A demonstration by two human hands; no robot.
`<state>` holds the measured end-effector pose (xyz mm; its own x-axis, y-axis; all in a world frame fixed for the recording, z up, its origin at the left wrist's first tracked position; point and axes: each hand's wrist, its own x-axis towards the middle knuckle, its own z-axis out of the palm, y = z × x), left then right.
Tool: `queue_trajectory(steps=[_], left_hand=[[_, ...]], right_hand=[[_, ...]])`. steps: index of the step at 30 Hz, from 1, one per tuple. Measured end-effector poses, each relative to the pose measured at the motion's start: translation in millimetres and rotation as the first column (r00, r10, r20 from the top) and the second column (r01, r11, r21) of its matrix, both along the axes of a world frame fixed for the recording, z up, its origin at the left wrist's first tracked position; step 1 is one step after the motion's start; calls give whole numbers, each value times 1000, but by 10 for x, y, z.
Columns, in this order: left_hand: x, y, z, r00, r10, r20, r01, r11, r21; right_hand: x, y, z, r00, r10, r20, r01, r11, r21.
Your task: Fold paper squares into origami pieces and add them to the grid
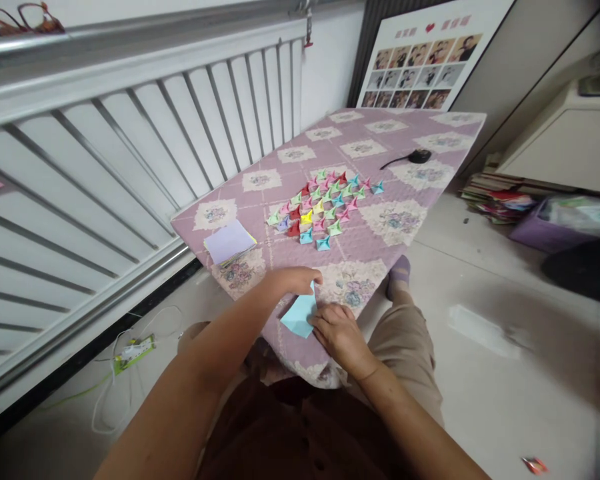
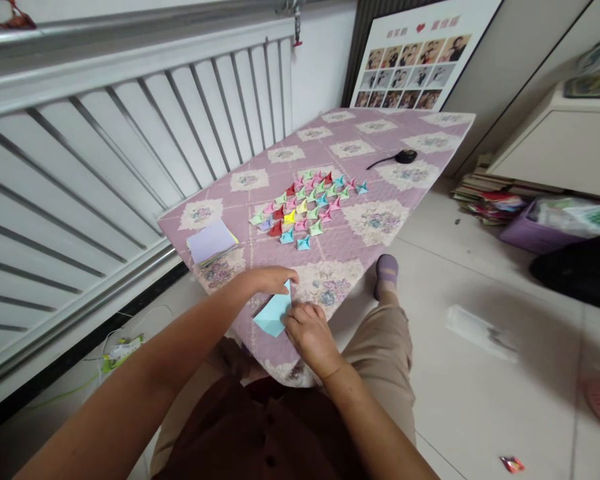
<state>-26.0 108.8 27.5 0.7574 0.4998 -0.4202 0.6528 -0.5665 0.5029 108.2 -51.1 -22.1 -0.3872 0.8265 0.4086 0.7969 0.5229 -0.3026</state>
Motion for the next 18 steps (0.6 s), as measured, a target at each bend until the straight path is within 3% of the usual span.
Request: queue_trajectory(steps=[4, 7, 9, 11, 14, 18], left_hand=[[-60, -140, -27, 996, 48, 70, -58, 986, 154], [-220, -325, -32, 960, 136, 246, -210, 927, 310], [-386, -509, -38, 917, 181, 355, -293, 911, 291], [-567, -735, -58, 898, 176, 403, -293, 923, 249], [-755, -1069, -134, 926, 178, 332, -282, 911, 300], [-747, -1324, -268, 893, 391, 224, -449, 807, 383]], right_hand=[[-17, 22, -35, 999, -42, -5, 42, 996, -81], [-19, 39, -32, 998, -58, -22, 55, 991, -120], [-19, 48, -11, 998, -64, -28, 60, 989, -138], [-22, 54, 16, 997, -67, -35, 61, 987, -151], [-31, 59, 51, 996, -73, -41, 66, 984, -167], [-38, 74, 61, 993, -111, -37, 102, 978, -181]])
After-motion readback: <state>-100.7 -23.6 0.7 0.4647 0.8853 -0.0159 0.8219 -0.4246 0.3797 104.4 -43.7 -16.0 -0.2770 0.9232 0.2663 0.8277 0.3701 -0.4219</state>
